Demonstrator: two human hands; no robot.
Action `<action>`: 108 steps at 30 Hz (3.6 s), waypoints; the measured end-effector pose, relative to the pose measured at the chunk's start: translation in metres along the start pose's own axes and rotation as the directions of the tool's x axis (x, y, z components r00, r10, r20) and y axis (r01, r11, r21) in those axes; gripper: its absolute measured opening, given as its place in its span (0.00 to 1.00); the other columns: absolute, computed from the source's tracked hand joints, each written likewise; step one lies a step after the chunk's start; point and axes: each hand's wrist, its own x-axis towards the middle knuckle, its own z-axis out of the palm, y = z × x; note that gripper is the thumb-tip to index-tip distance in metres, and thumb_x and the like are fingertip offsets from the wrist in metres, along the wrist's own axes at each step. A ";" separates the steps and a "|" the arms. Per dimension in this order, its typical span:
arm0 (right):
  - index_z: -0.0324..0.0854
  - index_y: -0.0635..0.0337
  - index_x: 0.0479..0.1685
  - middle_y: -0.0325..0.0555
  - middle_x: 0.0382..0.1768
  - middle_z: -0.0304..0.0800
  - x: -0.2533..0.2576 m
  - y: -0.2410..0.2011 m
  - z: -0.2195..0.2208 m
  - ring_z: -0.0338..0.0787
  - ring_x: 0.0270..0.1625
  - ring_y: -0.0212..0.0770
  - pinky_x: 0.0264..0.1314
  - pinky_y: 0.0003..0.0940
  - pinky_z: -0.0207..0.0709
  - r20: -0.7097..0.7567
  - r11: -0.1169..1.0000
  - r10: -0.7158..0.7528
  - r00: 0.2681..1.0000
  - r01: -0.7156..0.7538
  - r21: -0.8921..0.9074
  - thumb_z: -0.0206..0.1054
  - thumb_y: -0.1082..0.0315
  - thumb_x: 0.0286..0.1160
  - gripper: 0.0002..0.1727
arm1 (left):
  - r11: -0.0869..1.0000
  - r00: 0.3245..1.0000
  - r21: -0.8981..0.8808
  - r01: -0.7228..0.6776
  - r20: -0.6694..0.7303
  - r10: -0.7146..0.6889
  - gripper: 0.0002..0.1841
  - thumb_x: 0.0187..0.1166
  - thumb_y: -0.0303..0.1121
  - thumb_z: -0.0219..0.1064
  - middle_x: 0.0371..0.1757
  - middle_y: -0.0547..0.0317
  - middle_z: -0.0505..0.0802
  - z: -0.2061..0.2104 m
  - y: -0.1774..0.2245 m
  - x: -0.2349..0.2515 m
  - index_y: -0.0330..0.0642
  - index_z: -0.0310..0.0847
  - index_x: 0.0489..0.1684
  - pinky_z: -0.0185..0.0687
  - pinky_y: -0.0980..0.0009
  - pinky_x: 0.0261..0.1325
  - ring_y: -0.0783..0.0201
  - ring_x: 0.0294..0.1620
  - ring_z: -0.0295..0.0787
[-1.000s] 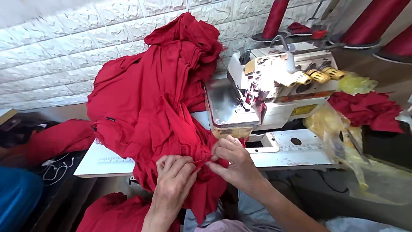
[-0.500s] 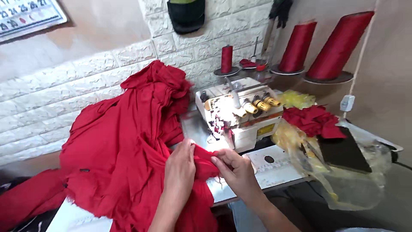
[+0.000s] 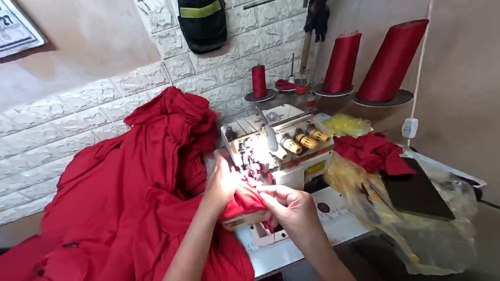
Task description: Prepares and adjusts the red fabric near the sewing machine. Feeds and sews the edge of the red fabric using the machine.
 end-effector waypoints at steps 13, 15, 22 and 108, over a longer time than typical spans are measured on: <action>0.91 0.44 0.35 0.22 0.12 0.73 -0.003 0.022 0.013 0.69 0.14 0.22 0.19 0.27 0.64 -0.149 0.973 -0.112 0.983 0.078 -0.217 0.69 0.51 0.72 0.11 | 0.963 0.997 -0.262 -0.062 0.032 0.073 0.26 0.74 0.29 0.72 0.44 0.55 0.91 -0.011 -0.022 0.012 0.36 0.68 0.70 0.85 0.68 0.54 0.68 0.45 0.90; 0.91 0.45 0.35 0.23 0.12 0.72 -0.003 0.023 0.013 0.68 0.14 0.23 0.20 0.27 0.63 -0.153 0.969 -0.121 0.981 0.083 -0.233 0.68 0.52 0.72 0.11 | 0.974 0.997 -0.211 -0.079 -0.018 0.077 0.17 0.83 0.33 0.66 0.44 0.52 0.91 -0.026 -0.021 0.000 0.32 0.75 0.63 0.86 0.65 0.54 0.65 0.45 0.90; 0.92 0.46 0.38 0.28 0.17 0.82 -0.005 0.027 0.015 0.77 0.18 0.27 0.23 0.34 0.71 -0.151 0.961 -0.148 0.977 0.106 -0.256 0.66 0.50 0.76 0.13 | 0.998 0.997 0.059 -0.006 -0.076 0.010 0.15 0.83 0.42 0.65 0.25 0.61 0.85 -0.024 0.000 -0.047 0.40 0.88 0.34 0.76 0.59 0.38 0.64 0.28 0.80; 0.87 0.65 0.50 0.41 0.41 0.94 0.017 0.001 -0.011 0.85 0.30 0.24 0.30 0.18 0.78 0.090 0.805 -0.131 0.987 0.052 0.591 0.61 0.76 0.79 0.10 | 0.659 0.768 0.396 -0.640 0.287 0.573 0.18 0.82 0.35 0.51 0.48 0.44 0.92 -0.031 0.004 -0.031 0.36 0.88 0.47 0.75 0.45 0.60 0.44 0.58 0.87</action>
